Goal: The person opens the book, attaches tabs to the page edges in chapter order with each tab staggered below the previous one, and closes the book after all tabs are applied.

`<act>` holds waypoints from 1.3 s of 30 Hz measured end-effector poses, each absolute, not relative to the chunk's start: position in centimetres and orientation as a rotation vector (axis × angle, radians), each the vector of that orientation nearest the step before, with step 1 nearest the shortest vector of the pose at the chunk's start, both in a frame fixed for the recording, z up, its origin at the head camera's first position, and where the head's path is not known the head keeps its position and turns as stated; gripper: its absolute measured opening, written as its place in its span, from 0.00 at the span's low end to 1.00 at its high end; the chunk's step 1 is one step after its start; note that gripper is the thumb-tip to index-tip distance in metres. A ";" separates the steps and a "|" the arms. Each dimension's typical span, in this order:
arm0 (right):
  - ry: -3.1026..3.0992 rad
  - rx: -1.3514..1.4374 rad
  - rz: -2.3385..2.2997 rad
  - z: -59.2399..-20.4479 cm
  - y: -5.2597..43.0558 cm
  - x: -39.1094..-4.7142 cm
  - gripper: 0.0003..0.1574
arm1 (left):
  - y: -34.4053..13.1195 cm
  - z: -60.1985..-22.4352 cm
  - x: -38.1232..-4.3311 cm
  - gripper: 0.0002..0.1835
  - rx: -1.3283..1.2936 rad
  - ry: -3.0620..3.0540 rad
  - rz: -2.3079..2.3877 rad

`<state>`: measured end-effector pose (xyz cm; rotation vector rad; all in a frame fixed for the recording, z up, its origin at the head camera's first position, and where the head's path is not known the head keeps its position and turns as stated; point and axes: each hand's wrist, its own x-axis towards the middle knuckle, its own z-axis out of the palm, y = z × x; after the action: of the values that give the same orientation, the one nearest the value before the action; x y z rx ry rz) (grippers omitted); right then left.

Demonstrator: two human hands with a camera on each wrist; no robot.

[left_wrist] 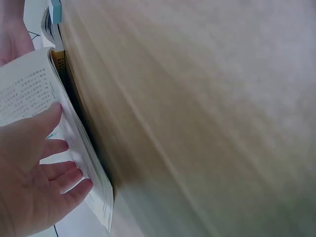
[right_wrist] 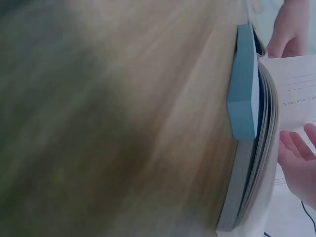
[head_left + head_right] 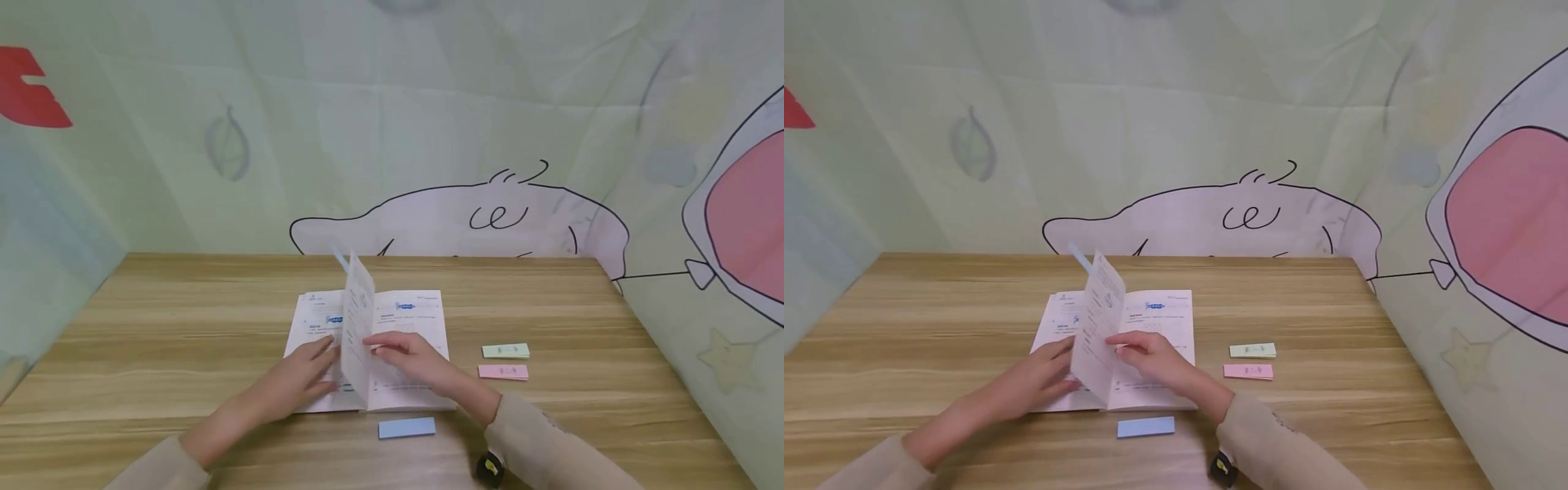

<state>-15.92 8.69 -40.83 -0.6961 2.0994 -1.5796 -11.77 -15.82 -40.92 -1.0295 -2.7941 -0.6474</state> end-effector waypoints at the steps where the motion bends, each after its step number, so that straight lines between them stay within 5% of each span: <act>1: 2.134 -0.733 -1.533 -40.8 8.6 -15.9 0.20 | -15.8 -41.0 -11.8 0.27 -1.052 -2.760 -0.660; 13: 2.407 -1.164 -1.072 -40.8 7.7 -15.5 0.18 | -16.4 -41.4 -9.5 0.20 -1.089 -2.726 -0.672; 30: 2.586 -1.431 -0.502 -40.4 6.9 -15.0 0.21 | -17.5 -39.7 -7.9 0.28 -1.172 -3.071 -0.238; 39: 2.576 -1.468 -0.443 -40.0 6.7 -14.8 0.21 | -17.1 -35.8 -7.3 0.31 -1.328 -3.198 -0.449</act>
<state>-14.76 6.75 -40.01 -1.4683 2.5763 -0.4434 -7.33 -17.13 -35.84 -1.3282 -3.1984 -0.4490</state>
